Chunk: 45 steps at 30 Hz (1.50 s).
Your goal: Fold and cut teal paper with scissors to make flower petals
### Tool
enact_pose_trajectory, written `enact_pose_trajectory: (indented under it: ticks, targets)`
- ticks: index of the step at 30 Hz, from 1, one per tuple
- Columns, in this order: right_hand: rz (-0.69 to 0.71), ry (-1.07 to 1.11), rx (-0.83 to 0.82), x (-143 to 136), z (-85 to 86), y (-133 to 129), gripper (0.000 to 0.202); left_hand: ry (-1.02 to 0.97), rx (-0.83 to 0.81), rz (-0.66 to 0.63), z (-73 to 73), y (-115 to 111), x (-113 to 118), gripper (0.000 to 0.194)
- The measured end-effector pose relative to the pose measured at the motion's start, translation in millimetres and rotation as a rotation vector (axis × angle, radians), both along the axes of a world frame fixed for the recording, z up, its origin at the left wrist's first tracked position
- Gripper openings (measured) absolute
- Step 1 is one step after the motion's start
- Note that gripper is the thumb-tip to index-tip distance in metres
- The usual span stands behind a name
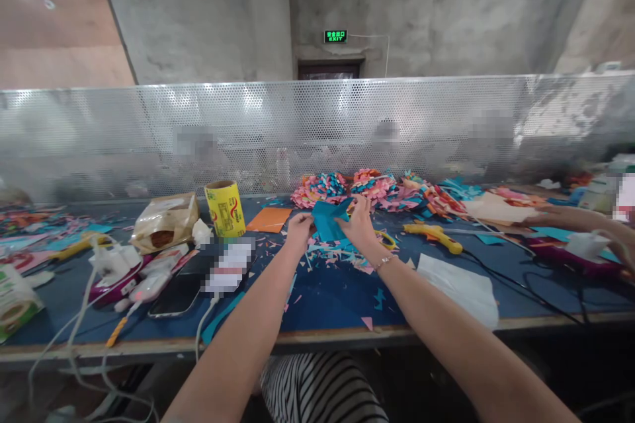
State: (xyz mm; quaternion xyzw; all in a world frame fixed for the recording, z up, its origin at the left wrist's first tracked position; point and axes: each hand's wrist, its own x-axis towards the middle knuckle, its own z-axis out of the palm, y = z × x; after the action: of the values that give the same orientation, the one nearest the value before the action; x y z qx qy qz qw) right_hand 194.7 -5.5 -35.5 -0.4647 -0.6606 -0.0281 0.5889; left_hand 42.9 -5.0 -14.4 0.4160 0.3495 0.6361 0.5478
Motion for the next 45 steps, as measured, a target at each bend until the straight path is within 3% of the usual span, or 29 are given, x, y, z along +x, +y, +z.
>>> enact_pose_trajectory:
  ticks: [6, 12, 18, 22, 29, 45]
  targets:
    - [0.258, 0.089, -0.149, -9, 1.8, -4, 0.095, -0.018, -0.024, 0.017, 0.7, -1, 4, 0.016]
    - [0.219, -0.084, -0.225, -9, 4.4, -9, 0.087, 0.049, -0.025, -0.059, -4.7, 7, 4, 0.012]
    - [0.253, -0.074, -0.295, -9, 0.6, -9, 0.087, 0.091, 0.016, -0.136, -7.4, 6, 6, 0.022]
    - [0.408, -0.016, -0.387, -8, -2.4, -5, 0.084, 0.104, 0.062, -0.177, -7.7, 0, 7, 0.033]
    - [0.652, 0.186, -0.371, -7, 0.5, -6, 0.086, 0.103, 0.119, -0.19, -9.5, 1, 5, 0.04]
    - [0.609, 0.176, -0.304, -1, 2.3, -4, 0.066, 0.105, 0.174, -0.136, -4.5, -2, 6, 0.036]
